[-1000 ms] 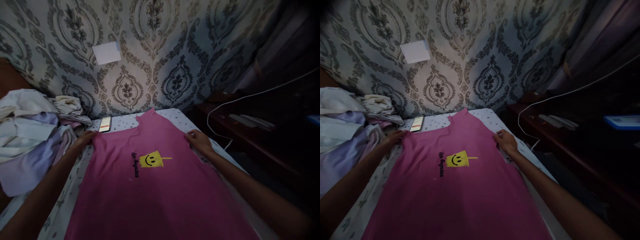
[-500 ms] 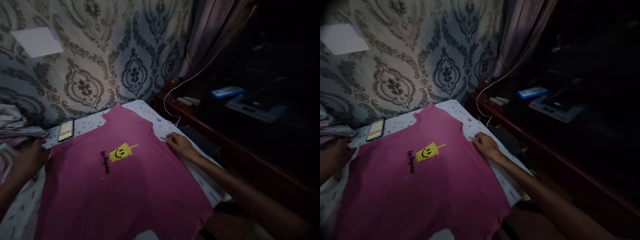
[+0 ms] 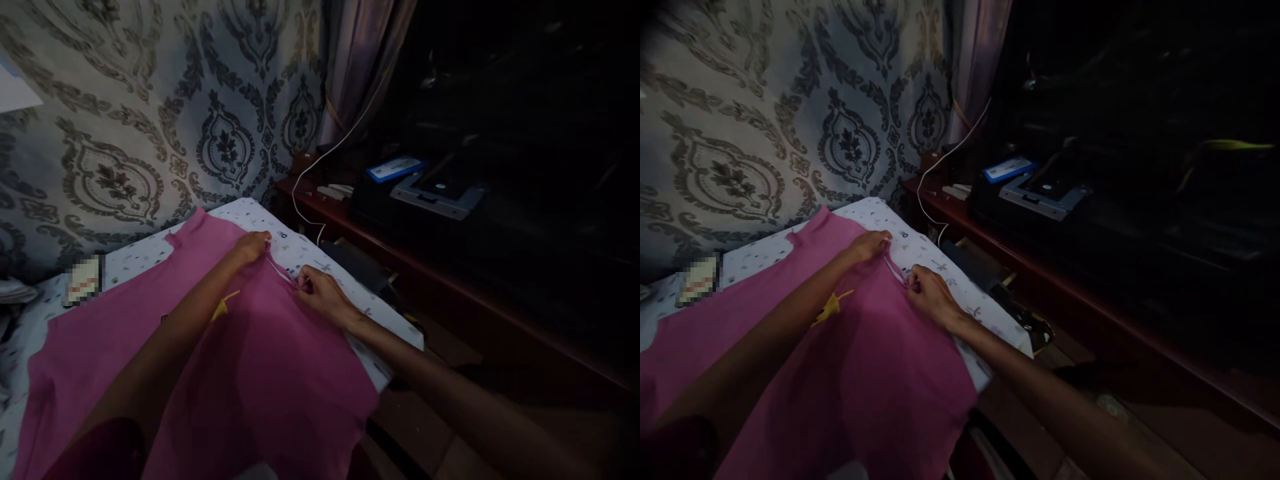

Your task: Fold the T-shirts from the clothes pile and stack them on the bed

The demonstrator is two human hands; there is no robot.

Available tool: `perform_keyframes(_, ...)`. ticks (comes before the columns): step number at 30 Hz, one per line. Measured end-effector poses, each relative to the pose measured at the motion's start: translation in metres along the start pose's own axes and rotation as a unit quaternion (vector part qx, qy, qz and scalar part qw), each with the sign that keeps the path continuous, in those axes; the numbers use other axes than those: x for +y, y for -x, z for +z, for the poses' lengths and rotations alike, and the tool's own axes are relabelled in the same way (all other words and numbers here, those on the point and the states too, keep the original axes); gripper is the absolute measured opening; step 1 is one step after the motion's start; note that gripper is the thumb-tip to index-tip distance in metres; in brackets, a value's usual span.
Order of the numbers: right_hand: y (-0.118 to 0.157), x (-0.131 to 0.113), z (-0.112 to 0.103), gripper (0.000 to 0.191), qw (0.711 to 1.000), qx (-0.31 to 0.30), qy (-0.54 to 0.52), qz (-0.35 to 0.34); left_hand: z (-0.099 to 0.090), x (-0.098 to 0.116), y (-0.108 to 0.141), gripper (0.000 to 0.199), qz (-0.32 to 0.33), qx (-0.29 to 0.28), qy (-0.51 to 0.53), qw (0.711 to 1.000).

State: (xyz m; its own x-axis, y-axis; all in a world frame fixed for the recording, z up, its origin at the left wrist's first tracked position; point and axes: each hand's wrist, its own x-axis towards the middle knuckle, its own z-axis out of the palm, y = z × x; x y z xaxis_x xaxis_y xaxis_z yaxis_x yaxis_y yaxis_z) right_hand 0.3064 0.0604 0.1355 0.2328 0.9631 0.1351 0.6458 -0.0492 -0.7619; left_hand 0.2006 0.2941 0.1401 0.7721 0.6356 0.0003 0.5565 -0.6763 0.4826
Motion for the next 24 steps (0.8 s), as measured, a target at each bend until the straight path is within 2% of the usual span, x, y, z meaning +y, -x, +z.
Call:
perform_keyframes(3,0.005,0.001,-0.003,0.011,0.997,0.042,-0.028,-0.059,0.004,-0.013,-0.016,0.014,-0.030,-0.018,0.024,0.999)
perform_keyframes(6,0.011,0.009,-0.006,0.017,0.992,0.077,-0.006,-0.102,0.007,-0.023,-0.016,0.015,-0.036,0.000,0.075,0.997)
perform_keyframes(9,0.015,0.018,-0.007,0.024,0.996,0.050,0.052,-0.043,0.014,-0.025,-0.007,0.013,-0.024,0.048,0.129,0.990)
perform_keyframes(12,0.016,0.024,-0.008,0.033,0.993,0.032,0.111,0.009,0.019,-0.023,0.011,0.014,0.007,0.073,0.167,0.983)
perform_keyframes(15,0.022,0.027,-0.012,0.040,0.993,0.038,0.111,0.024,0.018,-0.019,0.044,0.028,0.062,0.070,0.180,0.979)
perform_keyframes(18,0.042,0.028,-0.018,0.040,0.994,0.050,0.099,0.018,0.016,-0.009,0.094,0.052,0.072,0.042,0.077,0.994)
perform_keyframes(22,0.101,0.019,-0.021,0.033,0.991,0.107,0.078,-0.025,0.023,0.018,0.175,0.065,0.062,-0.027,-0.056,0.996)
perform_keyframes(24,0.140,0.011,-0.017,0.025,0.985,0.168,0.041,-0.008,0.033,0.035,0.216,0.064,0.077,-0.054,-0.077,0.993)
